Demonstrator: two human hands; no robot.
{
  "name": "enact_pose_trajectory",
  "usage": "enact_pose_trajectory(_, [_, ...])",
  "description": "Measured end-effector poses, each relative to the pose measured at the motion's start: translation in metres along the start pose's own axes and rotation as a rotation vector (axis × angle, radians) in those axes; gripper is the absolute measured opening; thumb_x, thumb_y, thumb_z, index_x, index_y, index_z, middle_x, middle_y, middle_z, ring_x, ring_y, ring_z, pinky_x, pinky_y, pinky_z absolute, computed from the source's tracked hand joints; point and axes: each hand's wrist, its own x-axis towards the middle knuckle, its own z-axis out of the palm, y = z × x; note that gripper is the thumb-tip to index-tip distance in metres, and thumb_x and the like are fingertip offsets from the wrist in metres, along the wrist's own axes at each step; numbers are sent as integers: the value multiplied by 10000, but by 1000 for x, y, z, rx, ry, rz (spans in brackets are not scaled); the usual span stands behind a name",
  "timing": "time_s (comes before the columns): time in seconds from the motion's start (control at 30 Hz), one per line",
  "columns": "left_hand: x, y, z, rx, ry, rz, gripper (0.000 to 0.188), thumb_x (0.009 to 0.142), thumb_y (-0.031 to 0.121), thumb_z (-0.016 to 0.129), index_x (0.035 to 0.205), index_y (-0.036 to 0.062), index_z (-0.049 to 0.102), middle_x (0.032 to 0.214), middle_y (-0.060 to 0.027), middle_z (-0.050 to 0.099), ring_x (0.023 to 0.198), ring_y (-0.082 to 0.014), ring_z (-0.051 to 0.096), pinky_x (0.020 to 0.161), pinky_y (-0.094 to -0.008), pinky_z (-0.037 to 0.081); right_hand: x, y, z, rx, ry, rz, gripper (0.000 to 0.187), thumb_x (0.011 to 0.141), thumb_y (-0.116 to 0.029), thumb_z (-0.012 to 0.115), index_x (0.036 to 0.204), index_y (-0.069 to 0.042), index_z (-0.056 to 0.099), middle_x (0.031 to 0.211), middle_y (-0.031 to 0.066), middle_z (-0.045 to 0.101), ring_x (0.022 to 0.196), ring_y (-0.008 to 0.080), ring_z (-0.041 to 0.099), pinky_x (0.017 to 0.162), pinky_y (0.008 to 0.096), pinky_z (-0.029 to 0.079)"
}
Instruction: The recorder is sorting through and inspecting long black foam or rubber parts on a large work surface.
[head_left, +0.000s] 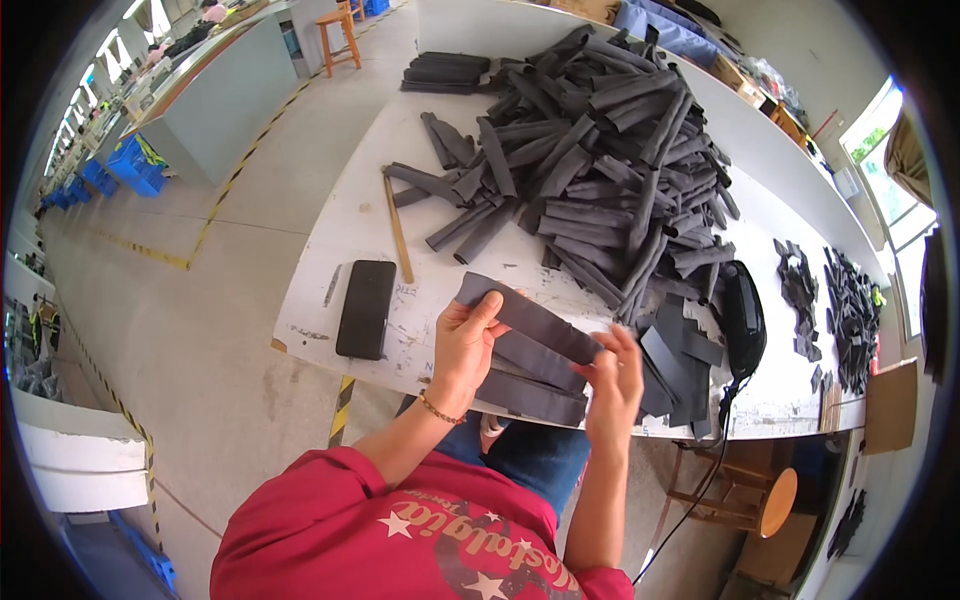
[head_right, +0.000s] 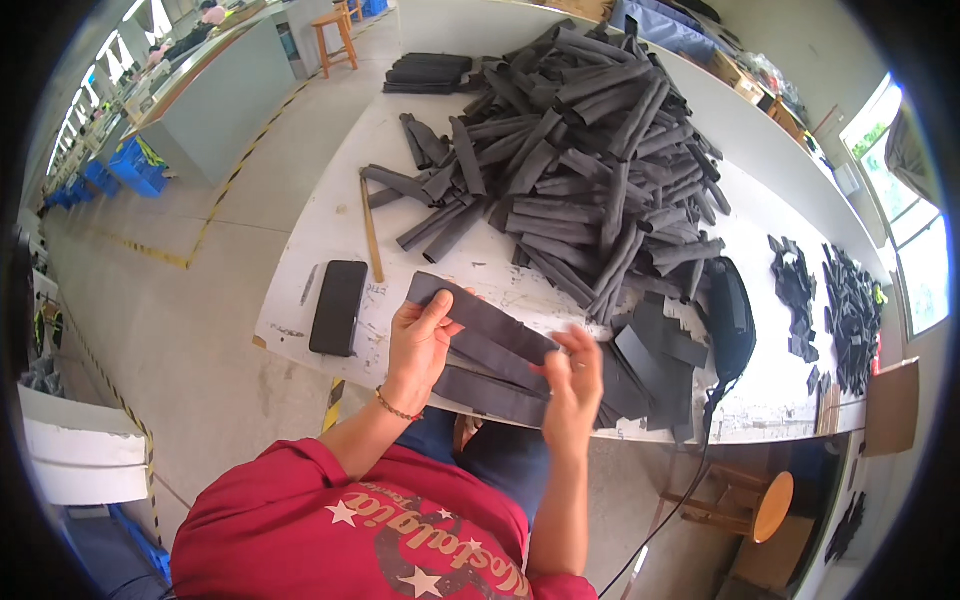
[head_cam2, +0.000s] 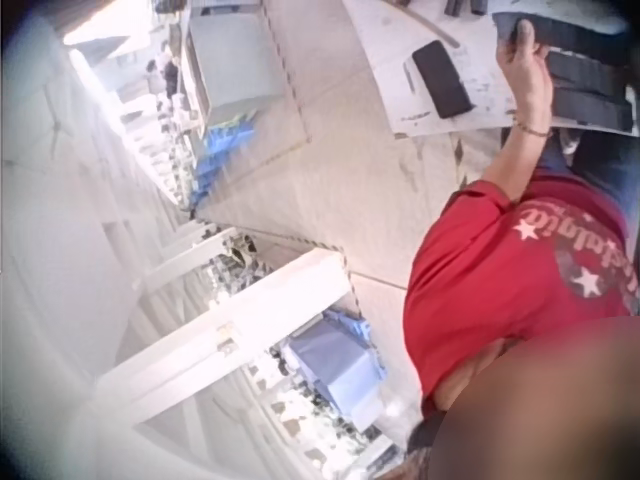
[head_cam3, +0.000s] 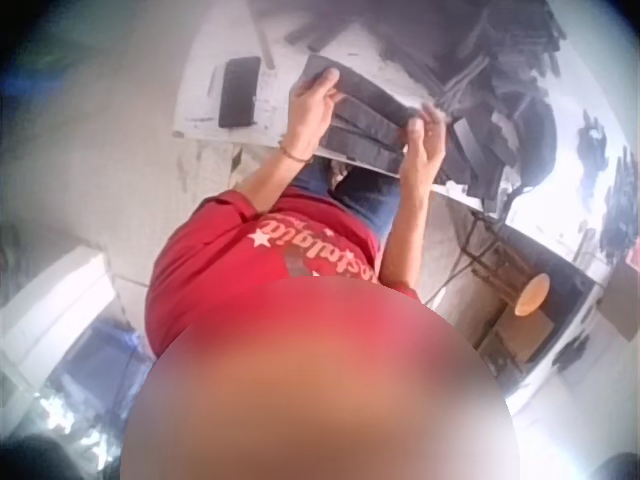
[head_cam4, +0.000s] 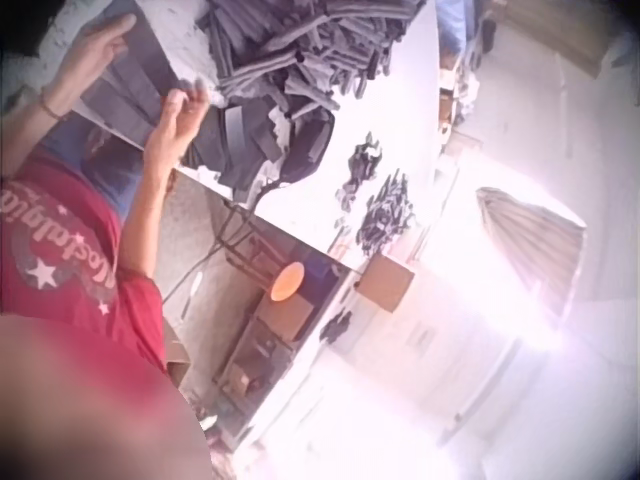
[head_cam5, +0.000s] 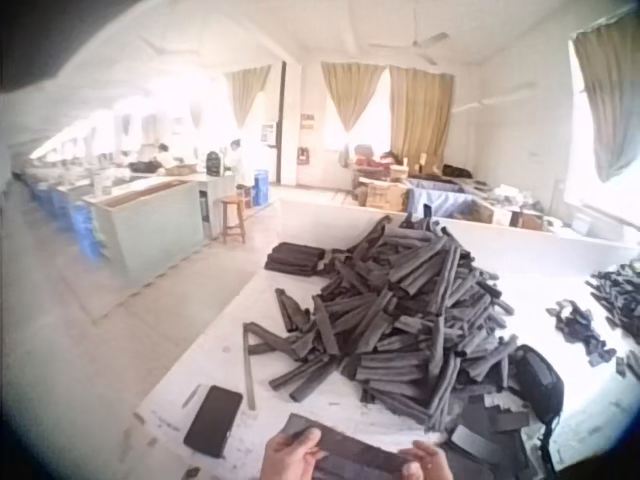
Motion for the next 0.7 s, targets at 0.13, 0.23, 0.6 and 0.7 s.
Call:
enact_pose_trajectory(0.13, [1,-4,-6,17,7,-36,136,919,104,648,1026,22,657,1012,-121,696,918,-222,687,803,-322,571,16,16,-20,-62,26,5,130,931,-124,647,922,6,646,781,-5,598,703,57,505,672,202,413])
enact_pose_trajectory(0.23, [12,8,-4,-12,78,66,101,915,113,658,994,53,673,994,-124,707,856,-174,694,711,-287,576,24,7,-30,167,94,-72,134,950,-131,615,962,3,607,793,21,584,684,103,564,657,238,477])
enact_pose_trajectory(0.6, [26,18,-29,-36,150,127,129,920,105,651,1031,42,632,978,-82,690,868,-167,675,802,-302,559,16,16,-61,-32,-56,86,192,904,-36,626,1077,7,554,855,98,653,714,163,650,656,277,536])
enact_pose_trajectory(0.7, [18,9,-18,-19,190,79,125,918,113,656,1022,46,636,985,-85,691,869,-165,674,796,-303,559,8,7,-35,-77,-155,141,492,892,-93,661,1303,23,416,1014,146,626,829,206,667,706,301,553])
